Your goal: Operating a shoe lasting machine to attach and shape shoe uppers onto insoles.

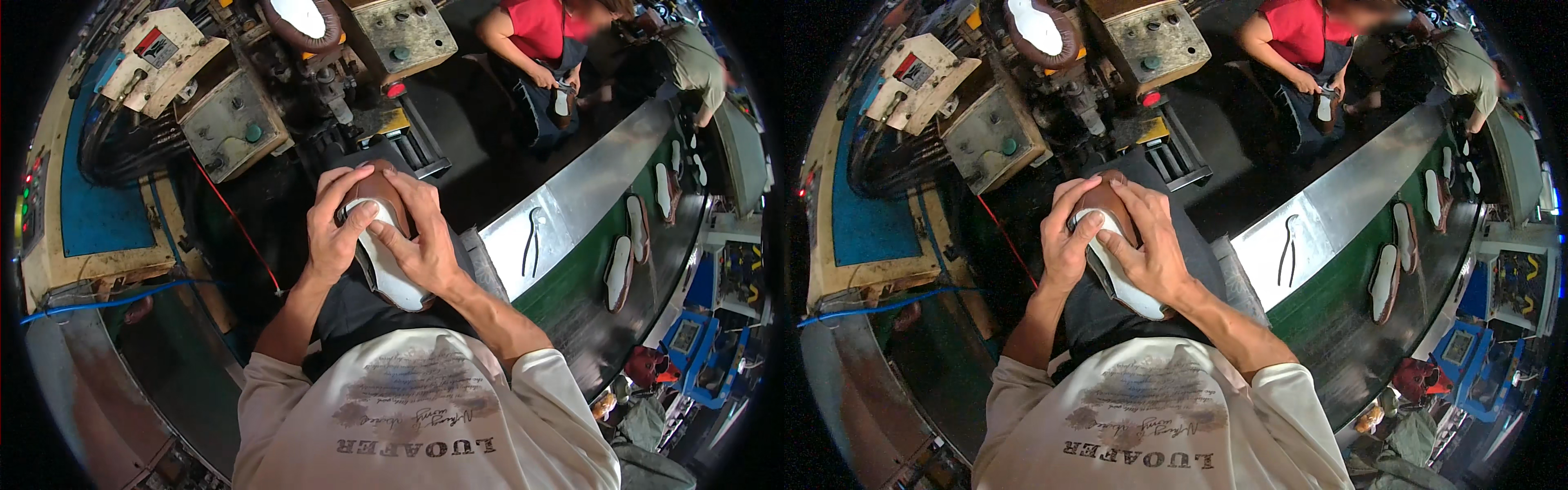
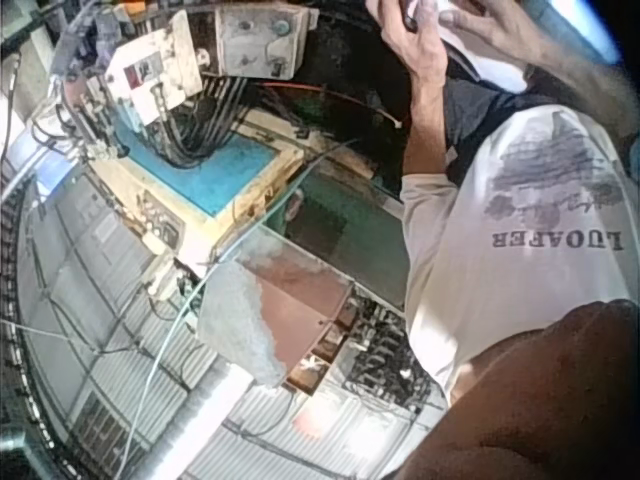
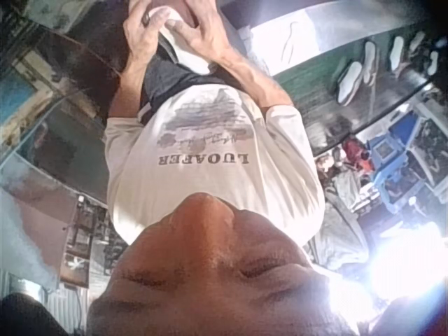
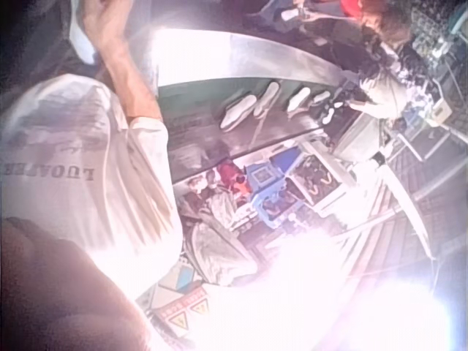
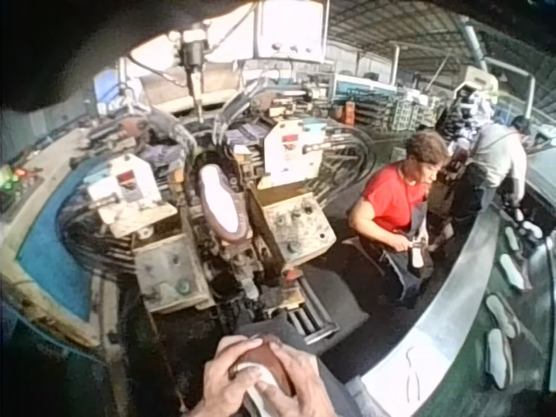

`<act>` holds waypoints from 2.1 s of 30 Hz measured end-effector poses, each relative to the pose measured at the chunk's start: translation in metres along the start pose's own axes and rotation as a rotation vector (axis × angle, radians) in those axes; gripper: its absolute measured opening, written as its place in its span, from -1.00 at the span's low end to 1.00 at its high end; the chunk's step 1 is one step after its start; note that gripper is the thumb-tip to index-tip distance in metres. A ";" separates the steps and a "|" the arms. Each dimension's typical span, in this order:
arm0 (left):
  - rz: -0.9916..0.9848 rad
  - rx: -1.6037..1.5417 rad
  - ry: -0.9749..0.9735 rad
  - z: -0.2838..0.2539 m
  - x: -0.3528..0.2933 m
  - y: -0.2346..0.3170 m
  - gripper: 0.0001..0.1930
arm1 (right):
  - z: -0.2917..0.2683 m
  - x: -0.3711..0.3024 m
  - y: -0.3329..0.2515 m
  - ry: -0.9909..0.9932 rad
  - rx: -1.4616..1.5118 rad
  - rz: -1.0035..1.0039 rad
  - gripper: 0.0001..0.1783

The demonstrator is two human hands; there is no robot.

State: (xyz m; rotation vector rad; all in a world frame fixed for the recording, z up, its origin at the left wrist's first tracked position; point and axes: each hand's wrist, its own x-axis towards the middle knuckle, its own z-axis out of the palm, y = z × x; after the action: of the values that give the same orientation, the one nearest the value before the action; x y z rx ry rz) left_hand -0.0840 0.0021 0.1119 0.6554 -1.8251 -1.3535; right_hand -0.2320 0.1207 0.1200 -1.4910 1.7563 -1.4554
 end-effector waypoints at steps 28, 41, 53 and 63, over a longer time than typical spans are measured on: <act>-0.192 -0.372 -0.081 0.025 0.011 -0.027 -0.58 | -0.039 0.020 0.028 -0.335 0.200 0.223 0.04; -0.521 -0.993 -0.053 0.039 -0.007 -0.042 -0.45 | -0.045 0.019 0.081 -0.335 0.618 0.532 -0.04; -0.410 -0.265 0.033 0.081 -0.030 -0.066 -0.42 | -0.032 0.018 0.099 -0.319 0.432 0.579 -0.02; -0.673 -0.222 -0.229 0.056 -0.088 -0.040 -0.20 | -0.052 -0.065 0.056 -0.166 0.264 0.616 0.14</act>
State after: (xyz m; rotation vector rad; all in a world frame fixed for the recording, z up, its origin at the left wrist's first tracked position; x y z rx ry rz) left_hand -0.0798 0.0892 0.0418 1.0870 -1.6471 -2.1079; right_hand -0.2780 0.1945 0.0701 -0.8056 1.6415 -1.1433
